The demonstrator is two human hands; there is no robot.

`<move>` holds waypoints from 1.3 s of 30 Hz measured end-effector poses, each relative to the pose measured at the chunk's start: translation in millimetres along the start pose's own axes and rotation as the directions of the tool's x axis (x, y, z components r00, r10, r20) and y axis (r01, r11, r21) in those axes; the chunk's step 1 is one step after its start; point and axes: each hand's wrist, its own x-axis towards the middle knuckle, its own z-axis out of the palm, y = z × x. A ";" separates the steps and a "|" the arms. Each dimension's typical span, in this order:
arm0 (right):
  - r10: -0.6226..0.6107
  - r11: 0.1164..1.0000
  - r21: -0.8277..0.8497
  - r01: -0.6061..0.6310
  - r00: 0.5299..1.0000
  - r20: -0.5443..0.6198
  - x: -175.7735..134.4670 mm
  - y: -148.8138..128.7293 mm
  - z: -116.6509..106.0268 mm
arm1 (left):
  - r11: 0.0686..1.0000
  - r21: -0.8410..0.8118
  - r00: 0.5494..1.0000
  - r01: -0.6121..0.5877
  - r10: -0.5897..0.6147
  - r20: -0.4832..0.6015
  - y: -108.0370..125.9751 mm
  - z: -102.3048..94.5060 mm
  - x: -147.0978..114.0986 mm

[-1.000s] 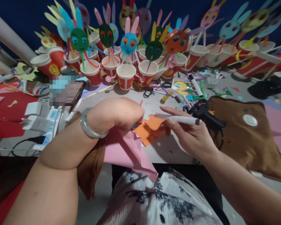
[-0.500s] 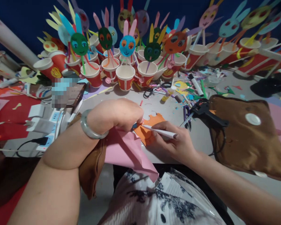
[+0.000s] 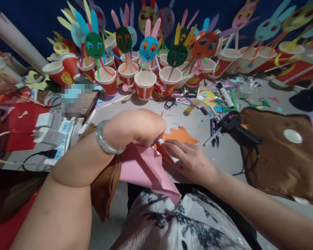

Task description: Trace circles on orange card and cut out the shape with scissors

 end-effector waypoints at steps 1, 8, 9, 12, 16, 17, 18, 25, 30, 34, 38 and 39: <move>0.002 1.000 -0.003 -0.002 1.000 0.007 0.8 -0.5 -0.3 | 1.000 0.004 1.000 0.006 -0.006 -0.003 0.3 0.0 -0.3; 0.015 0.999 -0.040 -0.013 0.999 0.042 0.9 -3.5 -1.7 | 1.000 0.014 1.000 -0.010 0.010 -0.017 0.2 0.0 0.3; 0.013 0.999 -0.030 -0.012 0.999 0.035 0.1 -3.4 -1.8 | 1.000 0.015 1.000 -0.012 0.012 -0.012 0.2 0.0 0.3; 0.012 1.000 0.026 -0.012 1.000 0.025 -3.3 -2.0 -2.0 | 1.000 0.003 0.999 -0.026 0.026 -0.019 0.2 0.1 -0.1; 0.033 0.996 0.082 -0.036 0.999 0.032 -7.5 1.3 -2.5 | 0.999 0.004 0.999 -0.034 0.034 -0.021 -0.2 -0.1 -0.7; 0.035 0.995 0.093 -0.038 0.999 0.030 -8.3 2.1 -2.9 | 1.000 0.008 0.999 -0.029 0.029 -0.019 -0.6 -0.2 -0.8; 0.041 0.994 0.104 -0.044 0.999 0.027 -8.9 2.8 -3.6 | 1.000 0.006 0.999 -0.026 0.026 -0.023 -1.0 -0.3 -1.0; 0.369 0.909 0.261 -0.326 0.919 -0.141 -5.8 8.7 -17.8 | 0.999 -0.012 0.998 -0.030 0.029 -0.051 -1.7 3.4 0.9; 0.658 0.628 0.585 -0.514 0.752 -0.045 10.4 19.1 -19.2 | 0.998 -0.045 0.997 -0.034 0.030 -0.075 -2.4 7.9 8.0; 0.697 0.320 0.802 -0.504 0.699 0.162 18.1 27.1 -10.5 | 0.997 -0.067 0.998 -0.033 0.029 -0.050 -2.9 8.1 10.3; 0.677 0.222 0.845 -0.487 0.701 0.226 18.3 31.8 -2.9 | 0.999 -0.029 0.997 -0.029 0.027 -0.079 -1.5 7.4 9.5; 0.672 0.215 0.848 -0.484 0.703 0.231 18.2 32.8 -1.7 | 0.999 -0.022 0.997 -0.024 0.022 -0.080 -1.1 7.1 9.6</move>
